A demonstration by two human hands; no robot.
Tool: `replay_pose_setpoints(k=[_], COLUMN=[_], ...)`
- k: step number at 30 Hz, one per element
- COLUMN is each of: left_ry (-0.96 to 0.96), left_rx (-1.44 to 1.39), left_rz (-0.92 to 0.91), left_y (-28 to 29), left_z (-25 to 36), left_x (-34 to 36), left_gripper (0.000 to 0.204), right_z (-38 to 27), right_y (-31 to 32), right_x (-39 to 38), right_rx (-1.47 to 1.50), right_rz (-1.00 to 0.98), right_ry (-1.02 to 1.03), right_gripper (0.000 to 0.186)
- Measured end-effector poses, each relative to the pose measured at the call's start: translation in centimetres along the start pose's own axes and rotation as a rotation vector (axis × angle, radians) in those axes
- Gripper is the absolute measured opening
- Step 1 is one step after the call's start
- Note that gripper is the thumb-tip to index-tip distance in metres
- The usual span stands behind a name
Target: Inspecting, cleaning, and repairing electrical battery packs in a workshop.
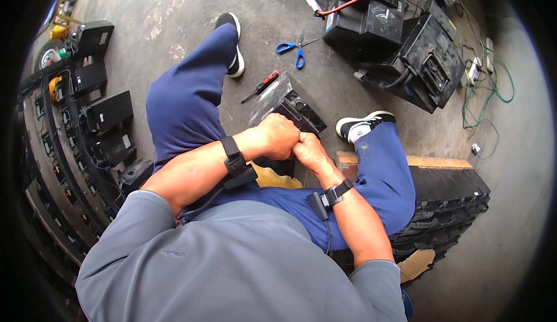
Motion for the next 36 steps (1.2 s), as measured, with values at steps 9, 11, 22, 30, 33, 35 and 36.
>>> replay_pose_setpoints(k=[9,11,22,30,33,35,36], left_ry=[-0.119,-0.150,-0.312,-0.392,-0.419,-0.431,-0.437], left_rx=[0.033,0.055,-0.009,-0.171,-0.121,-0.143,-0.163], left_rz=[-0.027,-0.033,-0.028,-0.099,-0.114,-0.113,-0.117], left_y=[-1.0,-1.6,-2.0,-2.4,-2.1,-1.9,-1.8], left_z=[3.9,4.6,6.8,8.2,8.5,8.8,8.9], left_x=[0.1,-0.2,-1.1,-2.4,-2.9,-3.4,-3.6], left_gripper=[0.043,0.050,0.058,0.049,0.043,0.042,0.041], right_z=[0.6,1.7,5.1,8.5,9.7,10.3,10.0], right_y=[1.7,1.5,3.1,3.9,4.7,5.5,5.5], right_x=[-1.0,-1.1,-1.3,-0.6,-0.5,-1.1,-1.3], right_rx=[-0.515,-0.609,-0.786,-0.778,-0.926,-0.922,-0.917], right_rz=[-0.073,-0.200,-0.282,-0.363,-0.328,-0.282,-0.277], right_ry=[-0.123,-0.149,-0.187,-0.137,-0.222,-0.356,-0.356], right_gripper=[0.027,0.028,0.034,0.035,0.030,0.028,0.028])
Point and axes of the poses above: each hand's wrist, its own x-axis towards the middle knuckle, its own y-axis out of the back of the hand, z = x × y, the point moved 9 cm from there along x, towards the middle knuckle, and after that the axes turned 7 degrees about x, right-handed, at the moved point
